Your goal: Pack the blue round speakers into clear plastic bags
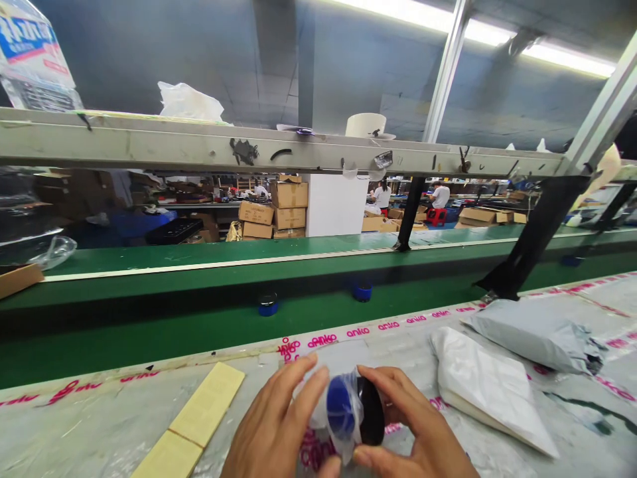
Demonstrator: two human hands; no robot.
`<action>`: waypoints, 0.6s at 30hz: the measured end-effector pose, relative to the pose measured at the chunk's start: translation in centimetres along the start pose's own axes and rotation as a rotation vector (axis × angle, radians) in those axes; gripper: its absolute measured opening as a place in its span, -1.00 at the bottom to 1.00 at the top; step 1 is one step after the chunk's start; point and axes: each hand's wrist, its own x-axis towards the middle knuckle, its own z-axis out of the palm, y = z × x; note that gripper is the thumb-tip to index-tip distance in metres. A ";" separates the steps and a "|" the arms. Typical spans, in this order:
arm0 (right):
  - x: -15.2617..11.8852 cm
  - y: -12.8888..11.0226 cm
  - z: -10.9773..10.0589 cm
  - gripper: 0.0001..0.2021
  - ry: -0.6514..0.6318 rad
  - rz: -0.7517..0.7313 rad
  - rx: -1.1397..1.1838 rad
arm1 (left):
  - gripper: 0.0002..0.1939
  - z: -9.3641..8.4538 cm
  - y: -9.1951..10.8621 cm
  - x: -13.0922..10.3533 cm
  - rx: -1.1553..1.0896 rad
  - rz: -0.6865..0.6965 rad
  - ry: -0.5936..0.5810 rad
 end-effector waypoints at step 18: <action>0.5 -1.4 1.0 -0.64 0.068 -0.275 -0.329 | -0.36 2.7 1.3 0.6 -1.489 -0.788 -0.220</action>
